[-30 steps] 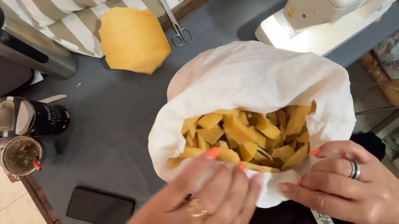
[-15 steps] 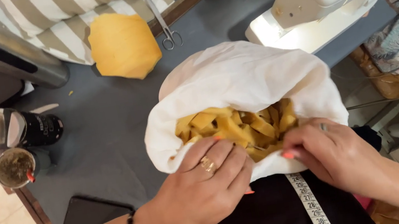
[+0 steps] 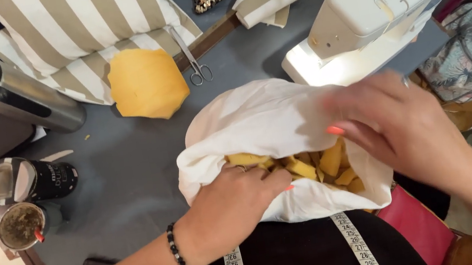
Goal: Cutting yellow foam into small pieces and stuffing them into a white fabric bag to create a cushion.
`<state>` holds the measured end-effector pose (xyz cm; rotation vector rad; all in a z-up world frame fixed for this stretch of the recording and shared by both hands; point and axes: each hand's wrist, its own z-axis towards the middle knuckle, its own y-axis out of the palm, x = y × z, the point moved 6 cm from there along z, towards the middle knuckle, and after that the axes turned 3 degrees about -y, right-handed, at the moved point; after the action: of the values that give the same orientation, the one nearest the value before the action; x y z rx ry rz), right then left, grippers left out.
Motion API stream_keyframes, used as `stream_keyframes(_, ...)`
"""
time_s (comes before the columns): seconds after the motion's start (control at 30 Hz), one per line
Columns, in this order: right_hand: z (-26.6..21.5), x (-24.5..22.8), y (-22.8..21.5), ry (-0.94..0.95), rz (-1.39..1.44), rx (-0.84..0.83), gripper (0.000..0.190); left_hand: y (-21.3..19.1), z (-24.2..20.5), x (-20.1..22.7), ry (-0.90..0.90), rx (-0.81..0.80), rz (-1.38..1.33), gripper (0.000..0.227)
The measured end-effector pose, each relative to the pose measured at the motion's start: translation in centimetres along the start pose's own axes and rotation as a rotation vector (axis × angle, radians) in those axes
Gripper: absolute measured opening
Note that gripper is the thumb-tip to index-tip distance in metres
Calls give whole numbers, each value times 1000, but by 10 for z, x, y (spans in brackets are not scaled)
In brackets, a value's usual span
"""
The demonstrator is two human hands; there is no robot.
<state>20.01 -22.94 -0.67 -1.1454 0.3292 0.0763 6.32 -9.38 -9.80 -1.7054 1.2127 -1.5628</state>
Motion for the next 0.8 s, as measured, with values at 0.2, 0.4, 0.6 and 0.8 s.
stream_keyframes(0.2, 35, 14, 14, -50, 18, -169, 44, -15, -15, 24, 263, 403, 151, 15)
stream_keyframes(0.4, 40, 21, 32, -76, 58, -398, 46, -22, -16, 32, 237, 563, 457, 11)
stream_keyframes(0.6, 60, -5, 19, -182, -164, -62, 24, 11, 3, 14, 255, 386, 266, 29)
stream_keyframes(0.8, 49, -32, 17, -450, -642, 205, 16, -6, -10, 26, 354, 503, 246, 20)
